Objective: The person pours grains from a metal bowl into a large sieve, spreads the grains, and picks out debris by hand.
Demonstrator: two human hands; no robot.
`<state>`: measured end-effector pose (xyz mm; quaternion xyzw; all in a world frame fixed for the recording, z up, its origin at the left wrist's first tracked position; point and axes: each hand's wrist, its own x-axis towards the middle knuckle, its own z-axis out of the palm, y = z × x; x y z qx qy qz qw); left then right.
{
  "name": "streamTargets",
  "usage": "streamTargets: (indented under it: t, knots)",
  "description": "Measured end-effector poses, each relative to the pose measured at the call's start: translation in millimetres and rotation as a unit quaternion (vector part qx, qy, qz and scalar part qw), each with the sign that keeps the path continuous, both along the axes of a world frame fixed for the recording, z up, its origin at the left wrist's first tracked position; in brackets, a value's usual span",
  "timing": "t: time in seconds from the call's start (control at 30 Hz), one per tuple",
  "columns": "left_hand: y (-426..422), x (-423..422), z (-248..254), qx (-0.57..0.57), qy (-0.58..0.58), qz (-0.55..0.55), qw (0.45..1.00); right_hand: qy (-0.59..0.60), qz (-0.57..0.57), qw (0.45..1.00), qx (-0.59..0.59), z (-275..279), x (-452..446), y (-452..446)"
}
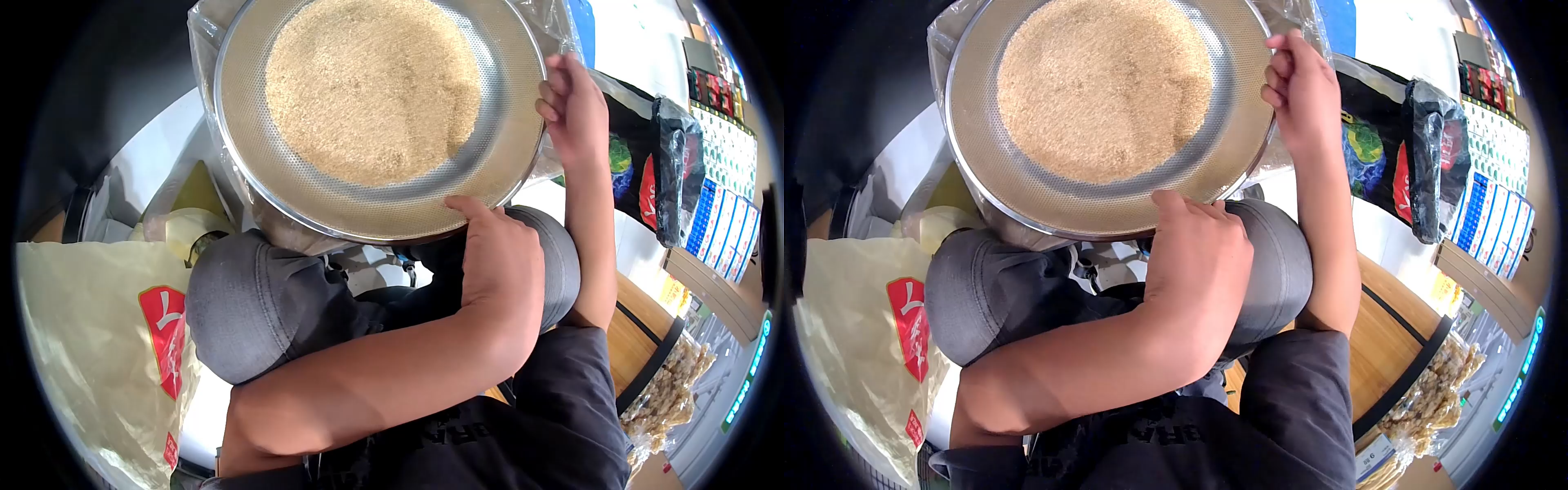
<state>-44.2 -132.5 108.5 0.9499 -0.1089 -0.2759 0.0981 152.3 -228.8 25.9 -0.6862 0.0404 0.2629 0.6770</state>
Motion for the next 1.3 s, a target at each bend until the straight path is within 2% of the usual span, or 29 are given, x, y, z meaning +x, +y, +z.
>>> streamTargets:
  t: [0.07,0.1,0.17,0.2,0.37,0.47,0.53,0.57,0.63,0.67,0.7,0.77,0.8,0.87,0.9,0.97,1.0,1.07,1.1,1.17,1.23,1.3]
  knots:
    - [0,2,2,0.009,0.016,0.007,1.0,-0.053,0.096,0.991,-0.081,-5,-6,13]
    - [0,3,2,0.01,0.019,0.008,1.0,-0.05,0.098,0.991,-0.08,-9,-10,20]
    - [1,7,3,-0.014,0.07,-0.022,0.997,-0.113,0.251,0.949,-0.151,-17,-17,34]
    - [-1,9,-2,-0.04,0.078,-0.023,0.996,-0.097,0.294,0.937,-0.164,-20,-14,36]
    - [-7,8,-4,-0.018,0.079,-0.032,0.996,-0.067,0.285,0.944,-0.149,-41,-19,56]
    - [-4,9,-2,-0.047,0.084,-0.04,0.995,-0.047,0.287,0.945,-0.147,-46,-12,63]
    - [-3,10,-2,-0.059,0.085,-0.023,0.994,0.028,0.508,0.827,-0.241,-38,-1,69]
    - [-6,9,-3,-0.058,0.086,-0.018,0.994,0.028,0.512,0.824,-0.239,-34,-3,72]
    - [-12,6,-6,-0.028,0.058,0.003,0.998,0.128,0.58,0.707,-0.385,-16,-24,90]
    - [-13,5,-6,-0.015,0.051,0.01,0.999,0.149,0.604,0.68,-0.388,-22,-28,91]
    - [-14,5,-5,-0.002,0.044,0.018,0.999,0.148,0.608,0.678,-0.385,-31,-31,90]
    - [-9,6,-2,-0.024,0.061,-0.017,0.998,0.178,0.622,0.713,-0.272,-48,-32,87]
    - [-6,6,-1,-0.034,0.068,-0.026,0.997,0.178,0.624,0.711,-0.271,-51,-32,92]
    - [-3,7,1,-0.048,0.073,-0.036,0.996,0.169,0.598,0.763,-0.178,-58,-36,105]
    - [-2,7,1,-0.052,0.07,-0.037,0.996,0.17,0.598,0.763,-0.177,-60,-40,112]
    - [-6,6,2,-0.037,0.063,-0.022,0.997,0.176,0.482,0.854,-0.079,-64,-47,128]
    - [-6,6,1,-0.03,0.059,-0.015,0.998,0.177,0.482,0.854,-0.079,-68,-46,134]
    - [-4,9,-1,-0.029,0.05,-0.036,0.998,0.056,0.399,0.915,-0.02,-75,-40,144]
    - [-3,10,-3,-0.035,0.044,-0.064,0.996,0.057,0.399,0.915,-0.021,-75,-36,146]
    - [-9,9,-5,-0.017,0.037,-0.064,0.997,0.165,0.255,0.949,0.089,-70,-23,145]
    - [-10,10,-6,0.002,0.03,-0.063,0.998,0.146,0.277,0.947,0.076,-65,-10,140]
    - [-10,10,-5,-0.003,0.032,-0.06,0.998,0.076,0.205,0.976,0.009,-61,-6,137]
